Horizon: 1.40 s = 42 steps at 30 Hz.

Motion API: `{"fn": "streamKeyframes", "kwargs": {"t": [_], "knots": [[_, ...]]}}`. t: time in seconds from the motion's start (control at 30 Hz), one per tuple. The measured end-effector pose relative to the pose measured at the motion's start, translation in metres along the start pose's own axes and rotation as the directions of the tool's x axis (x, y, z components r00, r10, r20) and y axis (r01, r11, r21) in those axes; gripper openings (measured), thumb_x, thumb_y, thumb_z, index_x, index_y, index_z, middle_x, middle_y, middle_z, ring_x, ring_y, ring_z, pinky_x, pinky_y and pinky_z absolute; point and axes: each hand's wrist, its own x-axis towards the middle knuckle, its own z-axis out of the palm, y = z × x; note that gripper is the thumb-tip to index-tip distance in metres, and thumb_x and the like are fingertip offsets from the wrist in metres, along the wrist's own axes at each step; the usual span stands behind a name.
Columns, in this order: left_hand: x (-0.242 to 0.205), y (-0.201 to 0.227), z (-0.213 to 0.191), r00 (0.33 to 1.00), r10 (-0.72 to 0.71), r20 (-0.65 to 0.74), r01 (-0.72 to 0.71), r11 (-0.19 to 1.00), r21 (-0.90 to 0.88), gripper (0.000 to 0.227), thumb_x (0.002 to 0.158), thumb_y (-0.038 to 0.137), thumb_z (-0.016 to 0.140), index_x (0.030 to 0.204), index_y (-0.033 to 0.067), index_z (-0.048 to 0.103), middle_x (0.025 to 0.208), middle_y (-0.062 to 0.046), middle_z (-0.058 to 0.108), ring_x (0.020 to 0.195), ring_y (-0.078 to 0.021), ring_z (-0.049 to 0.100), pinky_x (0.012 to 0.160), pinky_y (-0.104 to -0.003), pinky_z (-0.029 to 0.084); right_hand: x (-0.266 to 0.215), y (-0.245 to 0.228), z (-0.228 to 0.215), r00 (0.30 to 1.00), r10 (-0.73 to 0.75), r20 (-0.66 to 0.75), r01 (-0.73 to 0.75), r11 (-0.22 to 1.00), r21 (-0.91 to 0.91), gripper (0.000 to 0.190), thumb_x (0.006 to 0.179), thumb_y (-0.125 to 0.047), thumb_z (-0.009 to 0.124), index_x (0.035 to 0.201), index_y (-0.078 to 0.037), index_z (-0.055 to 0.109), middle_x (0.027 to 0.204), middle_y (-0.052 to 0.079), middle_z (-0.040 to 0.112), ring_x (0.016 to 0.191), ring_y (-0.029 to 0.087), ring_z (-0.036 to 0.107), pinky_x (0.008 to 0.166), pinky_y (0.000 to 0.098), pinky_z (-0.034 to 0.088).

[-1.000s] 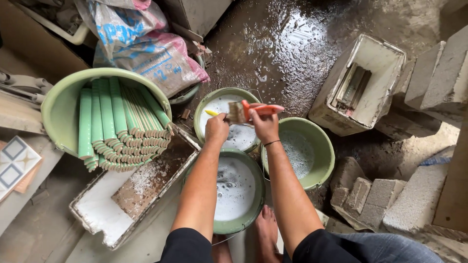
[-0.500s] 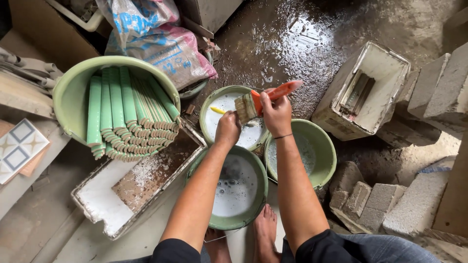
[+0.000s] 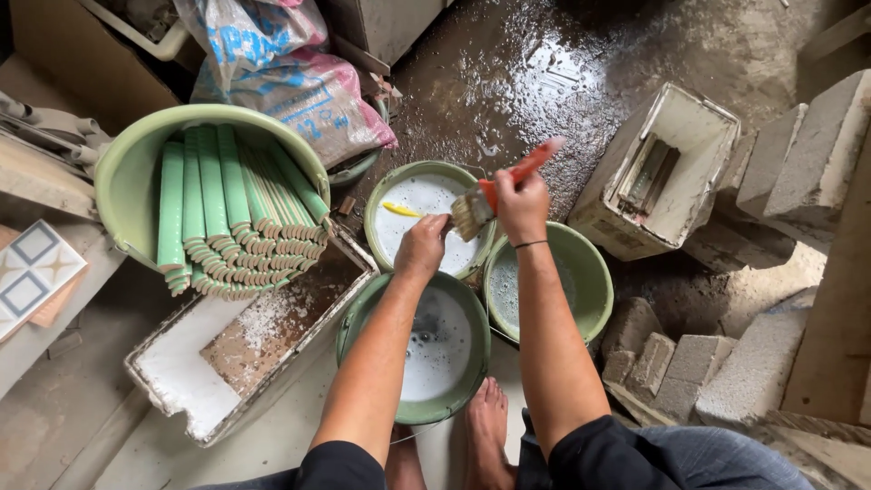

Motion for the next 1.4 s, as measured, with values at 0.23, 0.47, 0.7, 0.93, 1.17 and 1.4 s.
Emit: {"fn": "streamKeyframes", "kwargs": {"t": [0.23,0.47,0.7,0.93,1.17,1.4], "knots": [[-0.003,0.02,-0.026,0.997,-0.056,0.047,0.055,0.998,0.021,0.023,0.104,0.01,0.052,0.122,0.0147,0.067,0.103,-0.007,0.071,0.102,-0.0248,0.074,0.087,-0.038,0.062,0.004,0.011,0.015,0.988,-0.046,-0.148,0.051,0.998,0.025,0.027,0.099,-0.027,0.068,0.106,-0.001,0.069,0.083,0.021,0.074,0.075,0.031,0.075,0.068,0.0423,0.06],[-0.003,0.02,-0.025,0.994,-0.111,0.019,0.111,0.994,-0.019,0.018,0.107,0.021,0.052,0.112,0.0172,0.068,0.098,-0.007,0.071,0.098,-0.0298,0.074,0.085,-0.045,0.063,-0.008,-0.002,0.032,0.97,-0.106,-0.218,0.108,0.994,-0.005,0.024,0.094,-0.028,0.069,0.096,-0.005,0.069,0.071,0.019,0.071,0.071,0.035,0.074,0.057,0.0427,0.054],[-0.002,0.018,-0.019,0.991,-0.133,0.011,0.133,0.991,-0.017,0.021,0.105,0.014,0.052,0.117,0.0151,0.069,0.102,-0.009,0.072,0.101,-0.0301,0.074,0.087,-0.045,0.063,-0.006,0.014,0.031,0.933,-0.174,-0.314,0.195,0.98,0.035,0.019,0.095,-0.023,0.069,0.1,-0.005,0.068,0.074,0.022,0.071,0.071,0.039,0.074,0.058,0.0417,0.057],[-0.003,0.014,-0.014,0.991,-0.136,0.015,0.136,0.991,-0.018,0.017,0.105,0.02,0.055,0.113,0.0169,0.069,0.102,-0.009,0.072,0.102,-0.0312,0.073,0.087,-0.047,0.062,-0.012,0.006,0.029,0.977,-0.133,-0.169,0.138,0.99,0.017,0.025,0.094,-0.03,0.071,0.099,-0.006,0.07,0.074,0.019,0.072,0.07,0.038,0.074,0.053,0.0454,0.056],[-0.001,0.015,-0.02,0.992,-0.127,-0.018,0.126,0.991,-0.039,0.02,0.104,0.019,0.054,0.117,0.0155,0.068,0.102,-0.009,0.071,0.103,-0.0307,0.072,0.089,-0.046,0.061,-0.015,-0.006,0.027,0.963,-0.162,-0.215,0.177,0.983,0.051,0.015,0.091,-0.024,0.073,0.093,-0.01,0.072,0.068,0.015,0.071,0.067,0.033,0.074,0.055,0.0404,0.056],[-0.005,0.019,-0.024,0.992,-0.122,-0.045,0.117,0.988,-0.103,0.021,0.107,0.024,0.053,0.117,0.0153,0.069,0.102,-0.011,0.072,0.104,-0.0327,0.072,0.09,-0.048,0.06,-0.024,-0.008,0.018,0.955,-0.206,-0.212,0.218,0.975,0.038,0.01,0.093,-0.023,0.072,0.097,-0.014,0.075,0.069,0.014,0.07,0.069,0.03,0.074,0.058,0.0383,0.056]]}}
